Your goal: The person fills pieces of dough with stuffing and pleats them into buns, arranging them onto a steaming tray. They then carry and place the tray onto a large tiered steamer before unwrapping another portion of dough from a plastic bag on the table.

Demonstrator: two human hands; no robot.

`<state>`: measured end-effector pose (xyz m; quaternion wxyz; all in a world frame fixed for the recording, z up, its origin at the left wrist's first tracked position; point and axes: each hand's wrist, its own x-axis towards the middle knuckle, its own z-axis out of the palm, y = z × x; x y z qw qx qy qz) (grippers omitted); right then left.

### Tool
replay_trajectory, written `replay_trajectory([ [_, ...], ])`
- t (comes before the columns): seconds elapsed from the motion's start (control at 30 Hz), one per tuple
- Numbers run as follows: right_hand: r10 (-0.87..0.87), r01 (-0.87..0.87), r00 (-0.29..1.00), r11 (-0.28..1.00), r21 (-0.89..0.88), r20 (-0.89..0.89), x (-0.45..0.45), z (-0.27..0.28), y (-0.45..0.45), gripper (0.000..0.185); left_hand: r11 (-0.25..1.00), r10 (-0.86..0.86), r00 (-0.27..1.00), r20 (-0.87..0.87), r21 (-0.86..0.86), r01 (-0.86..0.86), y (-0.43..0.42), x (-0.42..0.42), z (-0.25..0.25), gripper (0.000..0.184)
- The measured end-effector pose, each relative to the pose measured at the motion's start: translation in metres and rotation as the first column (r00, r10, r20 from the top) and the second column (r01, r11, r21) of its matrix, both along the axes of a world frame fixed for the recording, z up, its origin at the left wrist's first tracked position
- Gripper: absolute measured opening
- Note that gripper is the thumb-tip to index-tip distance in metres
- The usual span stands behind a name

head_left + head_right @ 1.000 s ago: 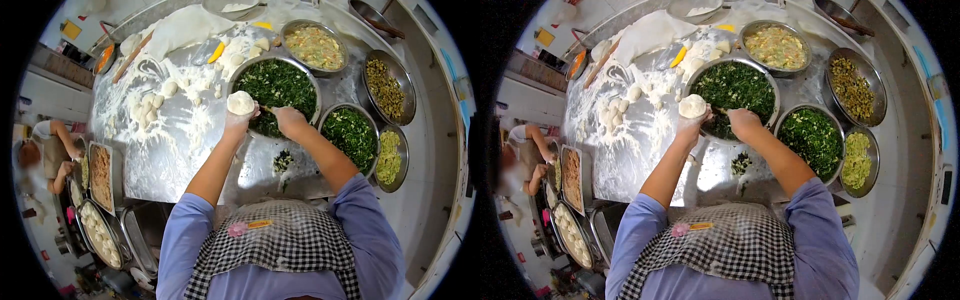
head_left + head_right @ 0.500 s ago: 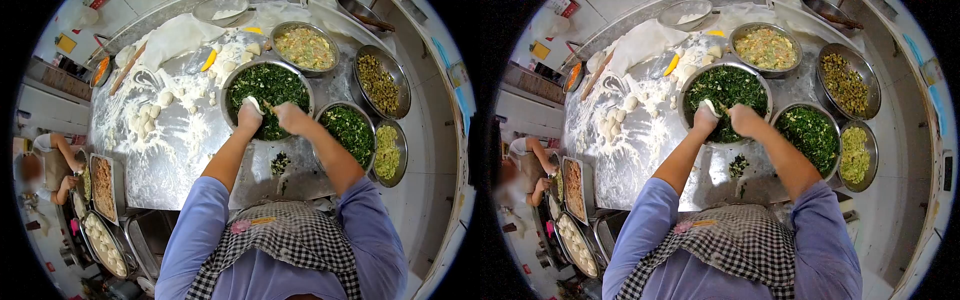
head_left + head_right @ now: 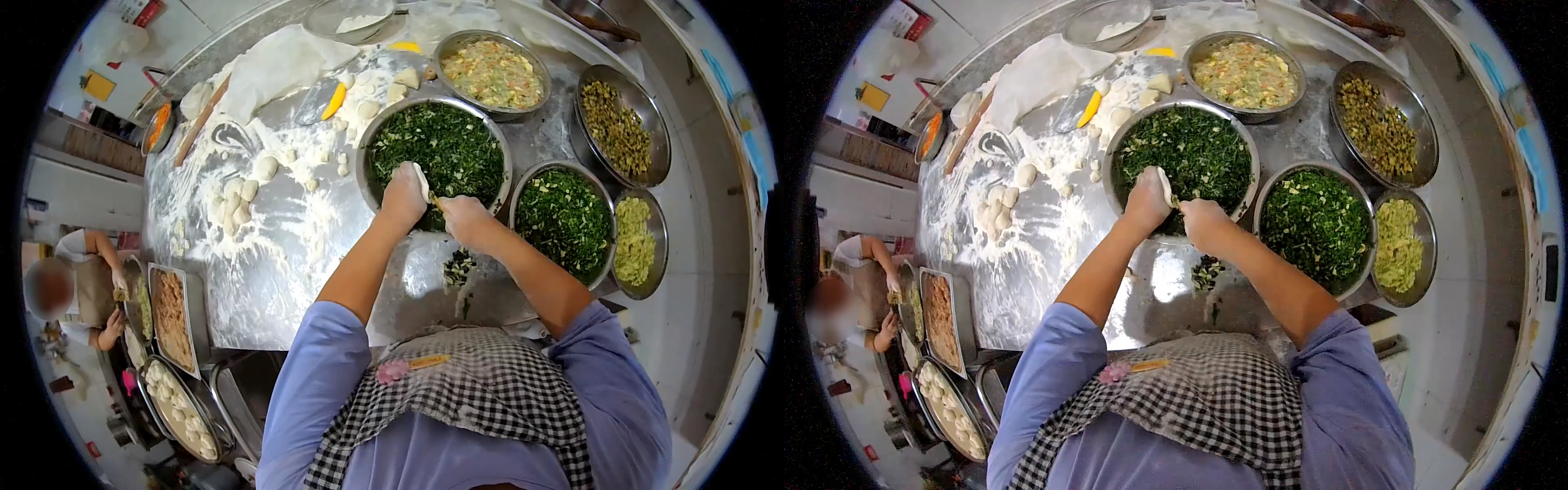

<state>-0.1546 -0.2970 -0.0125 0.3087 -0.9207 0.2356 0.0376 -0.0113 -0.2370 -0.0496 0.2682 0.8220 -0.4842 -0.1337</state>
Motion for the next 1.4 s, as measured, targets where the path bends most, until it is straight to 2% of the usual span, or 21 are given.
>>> replay_trajectory([
  [0.07,0.051,-0.051,0.998,0.999,-0.003,-0.035,-0.015,0.032,-0.009,0.02,0.997,-0.004,1.0,0.014,-0.079,0.005,-0.001,-0.003,0.003,0.034],
  [0.13,0.169,-0.183,0.97,0.981,-0.068,-0.176,-0.023,0.056,-0.027,0.017,1.0,-0.022,1.0,0.002,-0.009,0.022,0.001,0.002,0.001,0.034],
  [0.23,-0.086,0.086,0.949,0.996,-0.013,-0.302,-0.02,0.027,-0.051,0.02,0.99,-0.063,0.998,0.027,0.126,0.06,0.004,0.007,0.009,0.033],
  [0.33,-0.041,0.126,0.973,0.92,0.37,-0.228,0.006,0.035,-0.019,0.022,0.986,-0.079,0.996,0.05,0.15,0.071,0.006,0.008,0.006,0.04],
  [0.43,-0.068,0.057,0.995,0.988,0.143,0.073,-0.003,0.029,0.005,0.022,0.995,-0.052,0.998,0.03,0.091,0.049,0.008,0.005,0.016,0.055],
  [0.53,0.174,-0.175,0.97,0.985,0.008,-0.171,-0.017,0.056,-0.023,0.023,0.99,-0.129,0.991,-0.04,0.053,0.131,0.008,0.007,0.014,0.057],
  [0.57,0.233,-0.247,0.946,0.968,-0.036,-0.226,-0.023,0.06,-0.032,0.016,0.984,-0.122,0.992,-0.029,0.128,0.125,0.008,0.01,0.005,0.058],
  [0.63,-0.018,0.113,0.951,0.95,0.291,-0.31,-0.014,0.039,-0.037,0.019,0.962,-0.174,0.985,0.01,0.215,0.168,0.008,0.009,0.011,0.045],
  [0.67,-0.131,0.298,0.916,0.855,0.425,-0.379,-0.012,0.03,-0.038,0.021,0.947,-0.205,0.978,0.029,0.258,0.191,0.008,0.008,0.014,0.039],
  [0.7,-0.236,0.413,0.908,0.65,0.638,-0.346,-0.007,0.035,-0.031,0.024,0.944,-0.207,0.978,0.03,0.269,0.191,0.007,0.008,0.015,0.04],
  [0.77,-0.284,0.397,0.918,0.632,0.665,-0.277,-0.003,0.035,-0.017,0.021,0.935,-0.207,0.978,0.031,0.3,0.189,0.01,0.009,0.016,0.042],
  [0.83,-0.332,0.379,0.92,0.612,0.694,-0.21,-0.001,0.033,-0.005,0.019,0.973,-0.14,0.99,0.02,0.191,0.133,0.011,0.006,0.026,0.043],
  [0.9,-0.117,0.11,0.993,0.958,0.263,0.012,-0.002,0.034,0.005,0.021,0.995,-0.08,0.996,0.027,0.059,0.078,0.011,0.003,0.03,0.048],
  [0.93,0.031,-0.03,0.997,0.999,-0.013,0.07,0.001,0.045,0.012,0.024,0.998,-0.051,0.998,0.043,-0.021,0.052,0.009,0.003,0.03,0.053],
  [0.97,-0.03,0.037,0.992,0.998,0.058,-0.122,0.0,0.061,0.017,0.037,0.994,-0.021,0.998,0.057,-0.103,0.026,0.008,0.003,0.032,0.058],
  [1.07,0.09,-0.094,0.995,0.987,-0.132,-0.039,-0.01,0.071,0.007,0.039,0.958,-0.057,0.998,0.027,-0.281,0.063,0.013,0.011,0.031,0.055],
  [1.2,0.356,-0.317,0.935,0.838,-0.444,0.005,-0.036,0.084,-0.034,0.042,0.896,-0.194,0.898,-0.395,-0.445,-0.003,0.021,0.023,0.031,0.048],
  [1.23,0.168,-0.139,0.977,0.969,-0.206,0.132,-0.036,0.094,-0.03,0.04,0.895,-0.191,0.864,-0.465,-0.443,-0.04,0.025,0.023,0.039,0.047],
  [1.27,-0.052,0.039,0.977,0.997,0.066,0.204,-0.036,0.107,-0.022,0.038,0.896,-0.19,0.826,-0.531,-0.437,-0.075,0.027,0.023,0.043,0.046],
  [1.3,-0.282,0.2,0.936,0.918,0.342,0.211,-0.038,0.113,-0.016,0.036,0.858,-0.263,0.807,-0.528,-0.51,-0.055,0.026,0.024,0.041,0.043],
  [1.4,-0.344,0.236,0.939,0.687,0.687,0.021,-0.037,0.074,-0.008,0.033,0.863,-0.262,0.8,-0.539,-0.503,-0.056,0.028,0.022,0.036,0.044],
])
